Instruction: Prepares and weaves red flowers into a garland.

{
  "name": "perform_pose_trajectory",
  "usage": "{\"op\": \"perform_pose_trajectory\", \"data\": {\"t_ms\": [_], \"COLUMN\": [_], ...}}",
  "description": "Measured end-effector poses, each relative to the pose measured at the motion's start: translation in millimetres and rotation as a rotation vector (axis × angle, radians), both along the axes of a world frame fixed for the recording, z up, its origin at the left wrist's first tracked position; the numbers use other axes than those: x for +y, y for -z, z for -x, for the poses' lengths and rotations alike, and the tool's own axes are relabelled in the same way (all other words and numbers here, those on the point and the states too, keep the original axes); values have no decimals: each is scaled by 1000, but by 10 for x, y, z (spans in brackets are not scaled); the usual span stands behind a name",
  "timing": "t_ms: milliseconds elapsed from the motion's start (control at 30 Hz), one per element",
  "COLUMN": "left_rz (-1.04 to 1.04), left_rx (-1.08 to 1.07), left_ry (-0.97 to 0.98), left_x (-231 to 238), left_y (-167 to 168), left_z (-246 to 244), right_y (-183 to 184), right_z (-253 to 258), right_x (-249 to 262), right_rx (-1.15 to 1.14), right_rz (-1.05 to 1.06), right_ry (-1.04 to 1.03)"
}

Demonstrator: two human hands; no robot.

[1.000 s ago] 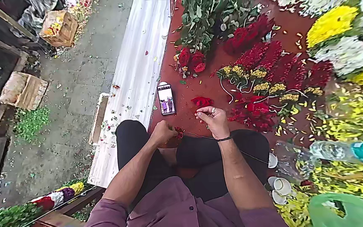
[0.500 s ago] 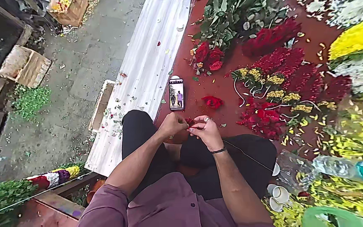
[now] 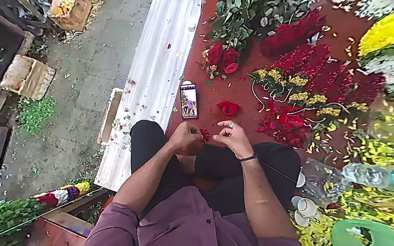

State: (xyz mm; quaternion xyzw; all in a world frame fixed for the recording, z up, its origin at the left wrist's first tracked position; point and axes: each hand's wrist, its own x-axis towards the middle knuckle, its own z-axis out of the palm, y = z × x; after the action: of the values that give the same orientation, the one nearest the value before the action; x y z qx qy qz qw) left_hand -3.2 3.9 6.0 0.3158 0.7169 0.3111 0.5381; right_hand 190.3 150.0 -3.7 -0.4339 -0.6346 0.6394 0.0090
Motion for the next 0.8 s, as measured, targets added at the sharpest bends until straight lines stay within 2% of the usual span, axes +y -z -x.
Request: {"op": "perform_pose_trajectory", "data": {"t_ms": [67,200,367,500,567,633,700,733,767,800], "left_rz": [24,93,142,173,218,229,89,-38,-193,-321], "left_rx": [4,42,52,122,241,307,126,-45,-222,-356], "left_ry": [-20,-41,-110,-140,-43,214,498,549,490,328], "left_x": [-11,-10,-71,-77,-64,-34,7,21,18,9], "left_y": [-16,-41,-32,78,19,-107,-250,-309,-331,-346], "left_z": [7,11,41,78,71,9,-85,-112,-142,-171], "right_y": [34,166,52,-78,-131,-132,-68,-21,24,55], "right_z": [-32,-13,-39,-54,-25,8,36,48,47,33], "right_x": [41,-12,100,65,-2,-29,-18,-3,16,23], "right_rx": [22,1,45,148,193,251,294,296,284,259], "right_rz": [-5,61,-132,-15,8,-3,15,55,117,198], "right_ry": [-51,-284,-237,-336,-335,-305,-324,-344,-358,-346]}}
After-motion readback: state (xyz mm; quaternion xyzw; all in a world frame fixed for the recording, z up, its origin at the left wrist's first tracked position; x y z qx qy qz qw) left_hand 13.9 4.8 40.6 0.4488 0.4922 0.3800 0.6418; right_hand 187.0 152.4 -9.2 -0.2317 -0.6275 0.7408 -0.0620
